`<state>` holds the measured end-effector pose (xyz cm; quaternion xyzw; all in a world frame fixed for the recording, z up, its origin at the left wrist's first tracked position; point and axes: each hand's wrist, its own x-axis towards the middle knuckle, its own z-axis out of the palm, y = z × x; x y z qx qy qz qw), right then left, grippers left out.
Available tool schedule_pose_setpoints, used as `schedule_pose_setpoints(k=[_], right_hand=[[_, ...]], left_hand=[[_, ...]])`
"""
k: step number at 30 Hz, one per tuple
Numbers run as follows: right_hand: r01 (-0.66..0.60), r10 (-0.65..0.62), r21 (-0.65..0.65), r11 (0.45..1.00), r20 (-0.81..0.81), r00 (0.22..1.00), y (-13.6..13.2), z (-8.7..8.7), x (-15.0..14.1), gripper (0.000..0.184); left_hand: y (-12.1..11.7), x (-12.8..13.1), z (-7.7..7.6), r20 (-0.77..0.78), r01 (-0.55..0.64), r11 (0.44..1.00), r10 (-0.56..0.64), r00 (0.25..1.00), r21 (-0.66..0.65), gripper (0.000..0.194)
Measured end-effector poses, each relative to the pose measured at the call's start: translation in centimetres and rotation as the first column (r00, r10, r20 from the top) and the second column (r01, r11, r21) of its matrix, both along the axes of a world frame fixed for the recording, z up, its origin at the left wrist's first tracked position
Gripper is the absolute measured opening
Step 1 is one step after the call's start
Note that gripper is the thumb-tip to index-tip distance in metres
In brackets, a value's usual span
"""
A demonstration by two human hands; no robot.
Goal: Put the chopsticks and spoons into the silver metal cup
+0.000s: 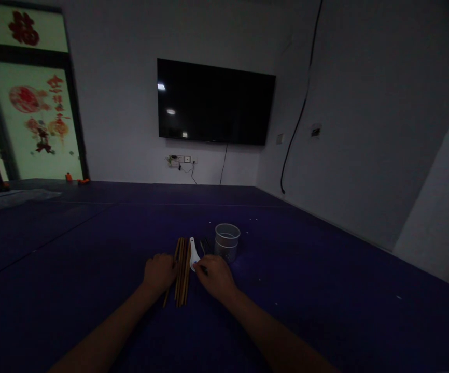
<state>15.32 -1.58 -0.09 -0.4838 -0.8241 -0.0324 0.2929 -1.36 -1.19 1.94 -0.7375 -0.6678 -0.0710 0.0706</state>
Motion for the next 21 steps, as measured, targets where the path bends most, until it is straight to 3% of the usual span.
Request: schedule_pose_setpoints(k=[13, 21], right_hand=[[-0.001, 0.000, -0.023, 1.000, -0.011, 1.000, 0.16, -0.08, -0.06, 0.023], [-0.014, 0.014, -0.012, 1.000, -0.020, 1.000, 0.15, -0.11, 0.03, 0.024]], left_hand=[[0.69, -0.39, -0.06, 0.036, -0.026, 0.999, 0.026, 0.999, 0.023, 0.037], [0.39, 0.25, -0.41, 0.166, 0.152, 0.978, -0.175, 0.970, 0.144, 0.040]])
